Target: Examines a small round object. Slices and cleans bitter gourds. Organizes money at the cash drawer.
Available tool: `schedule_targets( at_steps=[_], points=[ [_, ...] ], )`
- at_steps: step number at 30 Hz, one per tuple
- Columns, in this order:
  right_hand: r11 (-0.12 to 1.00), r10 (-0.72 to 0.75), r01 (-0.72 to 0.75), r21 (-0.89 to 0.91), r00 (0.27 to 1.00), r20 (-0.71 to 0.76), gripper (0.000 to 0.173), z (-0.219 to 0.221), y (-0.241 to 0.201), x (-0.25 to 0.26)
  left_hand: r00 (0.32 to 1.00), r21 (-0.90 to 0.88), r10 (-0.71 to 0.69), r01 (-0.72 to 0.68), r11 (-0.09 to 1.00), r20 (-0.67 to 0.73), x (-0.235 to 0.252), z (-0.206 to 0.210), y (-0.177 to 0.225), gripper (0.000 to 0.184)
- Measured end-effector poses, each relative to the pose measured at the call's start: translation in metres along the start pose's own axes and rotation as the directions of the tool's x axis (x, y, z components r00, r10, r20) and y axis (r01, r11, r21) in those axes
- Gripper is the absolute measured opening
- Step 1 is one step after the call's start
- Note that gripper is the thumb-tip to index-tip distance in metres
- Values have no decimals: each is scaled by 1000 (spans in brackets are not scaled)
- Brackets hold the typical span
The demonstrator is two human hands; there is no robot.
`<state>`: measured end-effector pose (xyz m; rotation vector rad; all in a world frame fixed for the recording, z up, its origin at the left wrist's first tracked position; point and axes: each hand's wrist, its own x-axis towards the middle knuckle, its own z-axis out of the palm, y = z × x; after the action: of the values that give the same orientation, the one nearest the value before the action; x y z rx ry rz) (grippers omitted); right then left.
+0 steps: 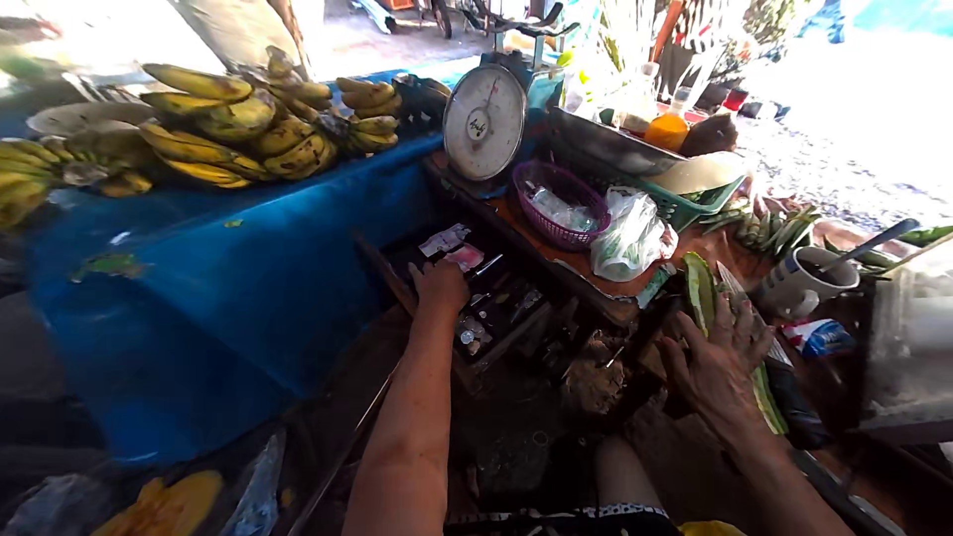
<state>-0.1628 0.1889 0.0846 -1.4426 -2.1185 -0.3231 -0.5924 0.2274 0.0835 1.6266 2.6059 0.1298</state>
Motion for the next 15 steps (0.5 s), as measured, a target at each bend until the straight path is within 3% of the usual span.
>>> schedule_targets(
  at_steps=[7,11,15],
  points=[
    [1000,12,-12,8,1000,-1,45,3,2,-2,993,-60,107,-109,992,-39,-5,-11,1,31],
    [1000,1,-1,24,1000,-14,44,5,4,-3,995,19,89,-89,996,40,-3,-18,9,41],
    [997,0,0,74,1000,-5,49,2,5,-4,996,-176,-21,36,984,85,-11,-17,11,51]
  ],
)
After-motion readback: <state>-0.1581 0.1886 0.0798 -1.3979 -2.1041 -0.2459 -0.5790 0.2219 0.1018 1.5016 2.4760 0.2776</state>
